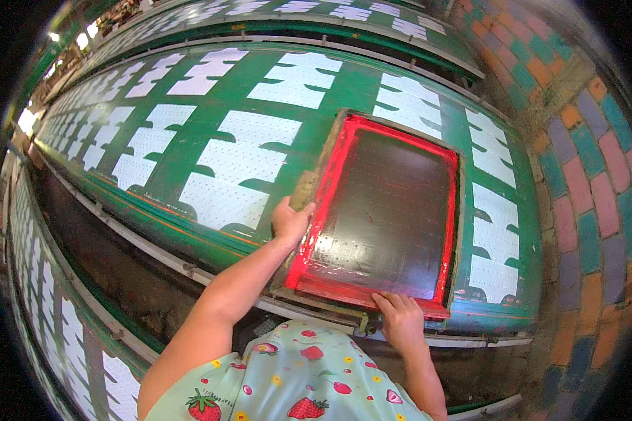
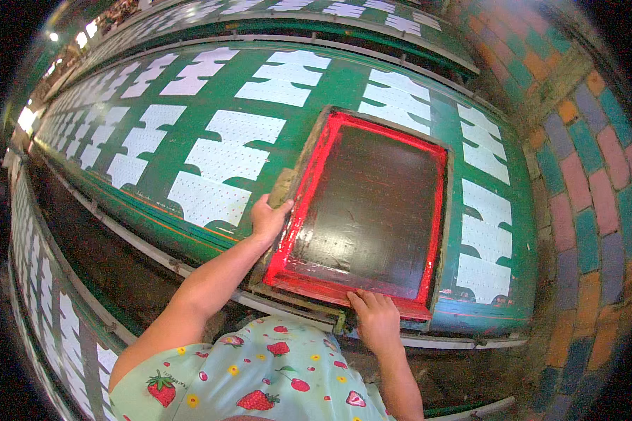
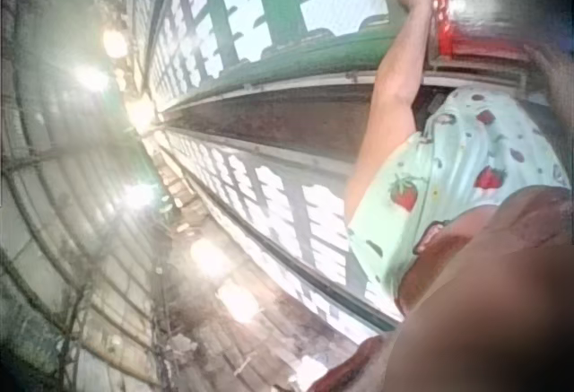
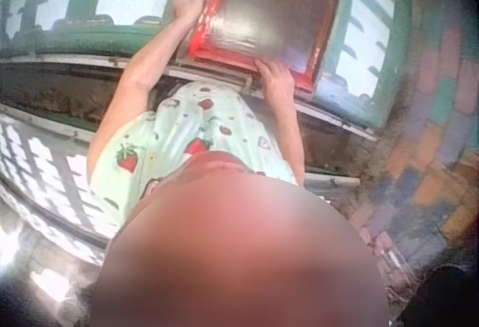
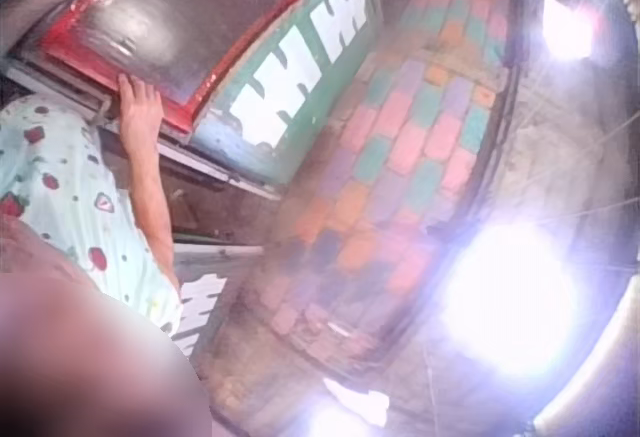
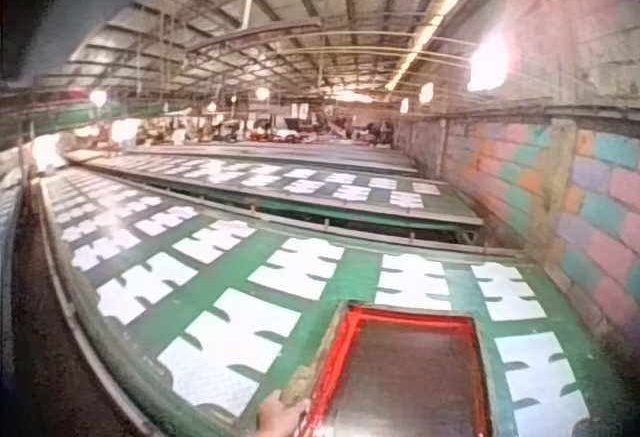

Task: The person performs screen printing by placing a red-framed screen onto a green conveyor belt with white paper shapes. They use a squeegee to pull ink across the screen repeatedly, then lift and reposition the screen to continue printing on subsequent shapes.

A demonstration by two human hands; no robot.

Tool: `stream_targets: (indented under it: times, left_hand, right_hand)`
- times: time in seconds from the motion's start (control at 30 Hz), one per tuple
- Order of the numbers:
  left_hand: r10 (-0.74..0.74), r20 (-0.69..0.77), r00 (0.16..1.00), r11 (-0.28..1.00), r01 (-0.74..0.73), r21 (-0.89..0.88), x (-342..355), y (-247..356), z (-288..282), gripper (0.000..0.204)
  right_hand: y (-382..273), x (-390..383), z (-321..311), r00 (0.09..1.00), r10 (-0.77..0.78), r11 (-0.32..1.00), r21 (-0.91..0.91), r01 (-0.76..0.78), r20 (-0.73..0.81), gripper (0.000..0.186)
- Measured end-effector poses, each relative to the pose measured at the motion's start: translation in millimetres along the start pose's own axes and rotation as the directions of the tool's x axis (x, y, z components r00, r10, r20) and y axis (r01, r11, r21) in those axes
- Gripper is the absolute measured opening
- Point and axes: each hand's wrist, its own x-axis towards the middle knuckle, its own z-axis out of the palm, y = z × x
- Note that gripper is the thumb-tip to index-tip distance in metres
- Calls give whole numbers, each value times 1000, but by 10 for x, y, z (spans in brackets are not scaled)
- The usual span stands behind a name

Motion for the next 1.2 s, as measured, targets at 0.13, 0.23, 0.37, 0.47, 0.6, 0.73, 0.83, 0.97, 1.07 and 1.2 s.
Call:
stream_targets:
  times: [0.13,0.23,0.37,0.47,0.6,0.73,0.83,0.97,1.07,1.2]
  left_hand:
    - [28,0,1000,999,-28,26,10,1,-12,50]
    - [19,-12,1000,999,-20,-41,17,-52,18,60]
    - [140,-94,986,988,-146,-57,45,-127,63,69]
    - [123,-46,991,983,-129,-134,43,-141,46,68]
    - [109,-6,994,976,-108,-190,25,-101,1,61]
    - [107,36,994,979,-99,-178,33,-74,-33,59]
    - [83,86,993,972,-62,-228,47,-72,-42,60]
    - [63,94,994,981,-44,-189,40,-53,-42,57]
    - [97,79,992,979,-80,-189,35,-15,-43,57]
    - [48,54,997,980,-37,-194,3,34,-27,53]
  right_hand:
    - [-108,382,-1,965,116,992,-76,-101,234,46]
    - [-94,475,-87,956,155,987,-78,-139,251,46]
    - [-238,303,-33,949,192,980,-93,-174,248,47]
    - [-366,180,144,969,196,978,-103,-181,152,49]
    - [-366,129,323,994,108,983,-151,-107,-2,57]
    - [-135,363,422,996,33,977,-210,-49,-81,55]
    - [186,721,432,992,6,975,-221,-34,-123,55]
    - [757,1401,408,988,-13,971,-236,-24,-153,50]
    - [1233,1986,372,986,-15,965,-260,-30,-167,42]
    - [1842,2765,334,981,-27,945,-325,-38,-194,27]
